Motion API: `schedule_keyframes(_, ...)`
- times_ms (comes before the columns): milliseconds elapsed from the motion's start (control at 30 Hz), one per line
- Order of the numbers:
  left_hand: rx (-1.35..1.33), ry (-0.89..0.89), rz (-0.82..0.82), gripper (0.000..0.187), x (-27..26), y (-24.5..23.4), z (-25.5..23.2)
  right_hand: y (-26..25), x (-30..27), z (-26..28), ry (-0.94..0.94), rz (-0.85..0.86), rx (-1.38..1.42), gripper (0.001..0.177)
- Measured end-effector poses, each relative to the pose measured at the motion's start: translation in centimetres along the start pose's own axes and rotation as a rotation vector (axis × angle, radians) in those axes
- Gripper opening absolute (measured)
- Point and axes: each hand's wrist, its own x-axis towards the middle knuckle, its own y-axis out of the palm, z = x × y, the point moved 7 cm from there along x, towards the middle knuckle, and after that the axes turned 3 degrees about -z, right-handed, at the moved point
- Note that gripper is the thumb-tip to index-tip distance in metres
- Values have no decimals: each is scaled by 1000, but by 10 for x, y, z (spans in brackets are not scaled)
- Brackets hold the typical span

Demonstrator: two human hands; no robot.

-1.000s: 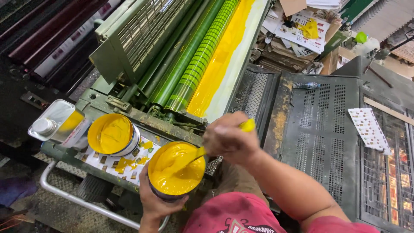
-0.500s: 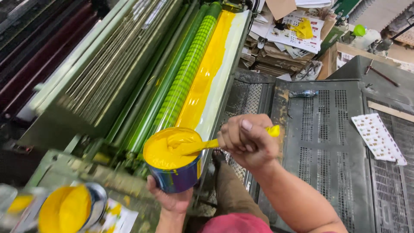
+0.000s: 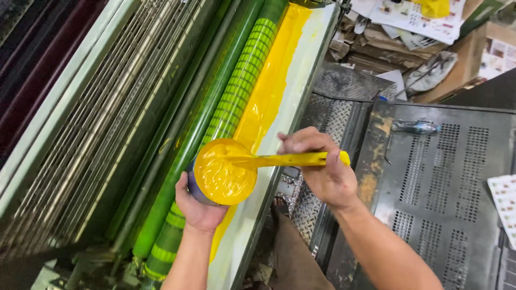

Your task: Preparing and refilling yellow ink in an offset printing press.

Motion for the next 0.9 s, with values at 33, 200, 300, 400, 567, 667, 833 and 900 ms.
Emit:
schedule_keyframes(33, 55, 44, 41, 58, 12, 11, -5, -10, 7, -4, 13, 83, -206, 60)
schedule_keyframes(200, 255, 144, 83, 41, 29, 104, -31, -104, 25, -22, 394, 133, -693, 42)
schedule_keyframes(300, 432, 193, 90, 33, 53, 145, -38, -137, 28, -38, 732, 82, -653, 40)
schedule_keyframes(400, 619, 209, 90, 33, 73, 175, -34, -147, 25, -68, 1004, 133, -647, 50)
schedule_keyframes(567, 907, 232, 142, 40, 121, 217, -29, -160, 19, -90, 1017, 243, -1001, 44)
schedule_keyframes(667, 890, 212, 88, 44, 153, 222, -36, -174, 26, -80, 894, 312, -1308, 44)
schedule_keyframes(833, 920, 162, 68, 53, 192, 242, -44, -169, 37, -54, -43, 239, -1755, 39)
schedule_keyframes(900, 949, 154, 61, 54, 208, 247, -47, -173, 39, -57, -130, 240, -1758, 40)
